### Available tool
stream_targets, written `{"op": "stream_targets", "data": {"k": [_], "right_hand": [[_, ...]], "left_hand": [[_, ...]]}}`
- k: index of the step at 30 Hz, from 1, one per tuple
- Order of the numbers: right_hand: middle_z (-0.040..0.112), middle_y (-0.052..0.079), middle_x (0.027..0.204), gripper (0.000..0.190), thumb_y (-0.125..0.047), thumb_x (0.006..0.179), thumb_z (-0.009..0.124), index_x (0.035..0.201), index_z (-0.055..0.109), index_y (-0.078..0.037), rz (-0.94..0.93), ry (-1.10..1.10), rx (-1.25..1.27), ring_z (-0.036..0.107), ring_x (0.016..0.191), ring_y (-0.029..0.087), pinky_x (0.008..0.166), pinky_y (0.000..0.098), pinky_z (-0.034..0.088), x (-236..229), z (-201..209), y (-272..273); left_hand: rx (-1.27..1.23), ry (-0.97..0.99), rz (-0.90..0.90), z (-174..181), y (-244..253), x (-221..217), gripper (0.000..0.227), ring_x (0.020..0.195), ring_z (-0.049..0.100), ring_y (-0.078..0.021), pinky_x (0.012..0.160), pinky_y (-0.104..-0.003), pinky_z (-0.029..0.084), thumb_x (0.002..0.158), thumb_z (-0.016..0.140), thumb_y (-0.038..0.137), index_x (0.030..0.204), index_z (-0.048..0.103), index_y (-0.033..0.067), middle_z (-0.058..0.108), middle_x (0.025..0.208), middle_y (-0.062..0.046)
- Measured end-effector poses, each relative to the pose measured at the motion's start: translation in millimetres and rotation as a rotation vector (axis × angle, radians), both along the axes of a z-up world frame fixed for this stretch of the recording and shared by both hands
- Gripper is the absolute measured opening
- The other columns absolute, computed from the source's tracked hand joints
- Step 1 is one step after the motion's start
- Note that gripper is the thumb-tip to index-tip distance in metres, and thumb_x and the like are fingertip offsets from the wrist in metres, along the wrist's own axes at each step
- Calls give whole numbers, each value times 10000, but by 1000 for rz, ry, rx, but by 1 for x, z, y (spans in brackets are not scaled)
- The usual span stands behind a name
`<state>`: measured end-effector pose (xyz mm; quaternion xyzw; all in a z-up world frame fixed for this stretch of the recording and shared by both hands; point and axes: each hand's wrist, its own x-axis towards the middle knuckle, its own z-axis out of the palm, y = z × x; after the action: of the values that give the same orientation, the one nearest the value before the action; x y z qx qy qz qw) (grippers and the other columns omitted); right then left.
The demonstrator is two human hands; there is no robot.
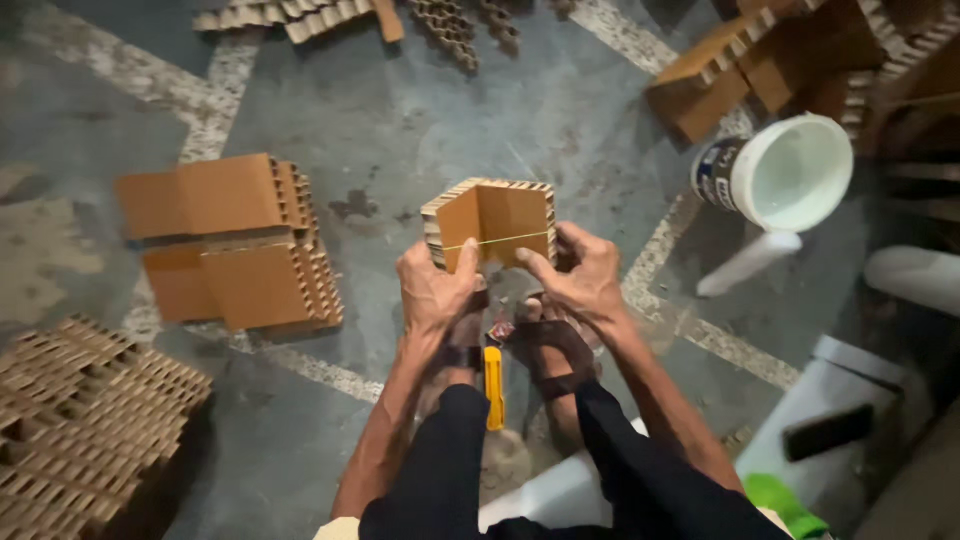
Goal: The person assembles small cardboard boxes by applying glue to the edges of pre-cut corrugated pieces and folding them into shape. They then secure the boxes using colorful rubber bands, repeating the process for multiple units.
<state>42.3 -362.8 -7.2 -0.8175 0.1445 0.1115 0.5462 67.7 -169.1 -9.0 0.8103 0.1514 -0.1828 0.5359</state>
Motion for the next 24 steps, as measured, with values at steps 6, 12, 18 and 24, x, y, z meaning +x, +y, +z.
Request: {"op": "stream_targets", "data": {"k": [6,12,18,24], "right_hand": [[782,92,822,357,-279,904,749,1138,743,-10,202,156,-173,711,693,130,621,297,585,19,3,-14],[786,181,1018,532,-434,893,688,1268,708,-57,403,605,-451,757,854,297,791,477,618,83,44,-91],[762,168,1098,357,-183,958,715,1278,697,-26,-67,-1,-350,744,953,250,847,403,619,72,93,-127],[737,155,1179,278,69,1023,741,1288,685,5,-201,-402,-76,730,1053,203,902,330,619,35,80,-127]], "left_hand": [[-273,-50,31,36,39,-1,610,1040,708,-185,844,-317,596,820,807,161,1340,549,-24,719,1160,-188],[611,-532,289,14,187,-11,391,1264,690,-380,1072,-425,551,1036,693,83,1401,628,-42,690,1360,-269],[877,-103,158,-84,358,-1,842,1103,582,-583,917,-597,470,800,943,343,1330,548,-179,597,1155,-432],[836,274,171,-113,352,-14,708,913,728,-410,832,-505,548,702,966,530,1047,753,-51,756,951,-235]]}}
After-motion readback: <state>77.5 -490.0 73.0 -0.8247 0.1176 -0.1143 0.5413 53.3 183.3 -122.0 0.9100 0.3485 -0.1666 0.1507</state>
